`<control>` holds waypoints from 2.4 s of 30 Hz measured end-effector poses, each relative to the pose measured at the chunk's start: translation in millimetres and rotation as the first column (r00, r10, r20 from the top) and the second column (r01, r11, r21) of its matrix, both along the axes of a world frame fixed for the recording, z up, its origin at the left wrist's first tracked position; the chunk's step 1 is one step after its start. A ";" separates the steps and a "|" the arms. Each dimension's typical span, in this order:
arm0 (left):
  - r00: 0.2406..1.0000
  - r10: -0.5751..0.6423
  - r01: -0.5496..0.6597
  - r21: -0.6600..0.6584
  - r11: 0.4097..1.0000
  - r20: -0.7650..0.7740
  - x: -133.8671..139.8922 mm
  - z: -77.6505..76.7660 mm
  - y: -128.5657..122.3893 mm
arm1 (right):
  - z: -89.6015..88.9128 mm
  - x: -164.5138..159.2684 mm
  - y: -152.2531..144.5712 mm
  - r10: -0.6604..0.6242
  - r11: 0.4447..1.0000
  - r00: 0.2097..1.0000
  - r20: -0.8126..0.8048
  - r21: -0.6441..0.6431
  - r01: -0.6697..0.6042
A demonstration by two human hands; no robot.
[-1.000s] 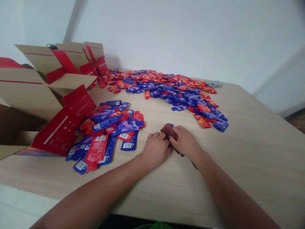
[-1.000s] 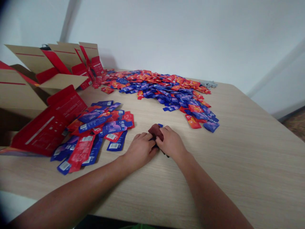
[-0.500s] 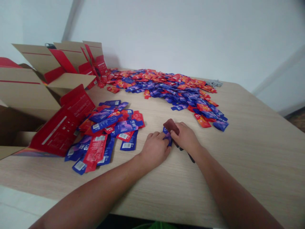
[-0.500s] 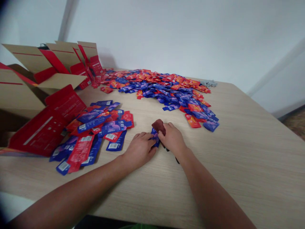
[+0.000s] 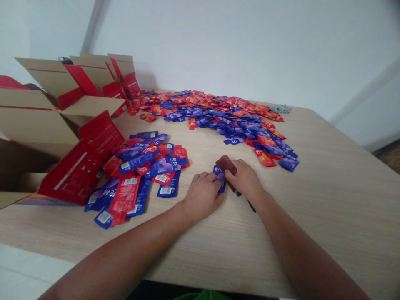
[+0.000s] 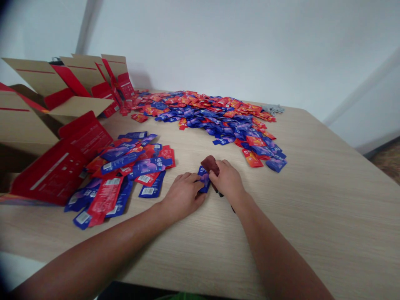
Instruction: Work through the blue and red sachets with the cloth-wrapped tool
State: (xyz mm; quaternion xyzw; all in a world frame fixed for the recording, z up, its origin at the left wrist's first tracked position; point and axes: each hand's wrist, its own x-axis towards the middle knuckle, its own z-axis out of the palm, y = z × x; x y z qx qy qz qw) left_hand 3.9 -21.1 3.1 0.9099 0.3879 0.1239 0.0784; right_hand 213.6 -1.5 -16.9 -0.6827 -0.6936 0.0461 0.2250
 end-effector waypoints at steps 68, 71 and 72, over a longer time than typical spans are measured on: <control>0.986 0.148 -0.153 -0.052 0.987 -0.082 -4.6 3.2 15.1 | 11.4 -10.5 -19.1 0.116 0.971 0.989 -0.090 0.220 -0.094; 0.987 0.145 -0.149 -0.060 0.987 -0.069 -4.7 3.1 15.0 | 7.9 -15.8 -19.9 0.255 0.963 0.963 -0.085 0.109 -0.245; 0.987 0.143 -0.148 -0.069 0.987 -0.071 -4.5 3.6 14.9 | 6.3 -16.8 -18.9 0.256 0.965 0.964 -0.075 0.076 -0.250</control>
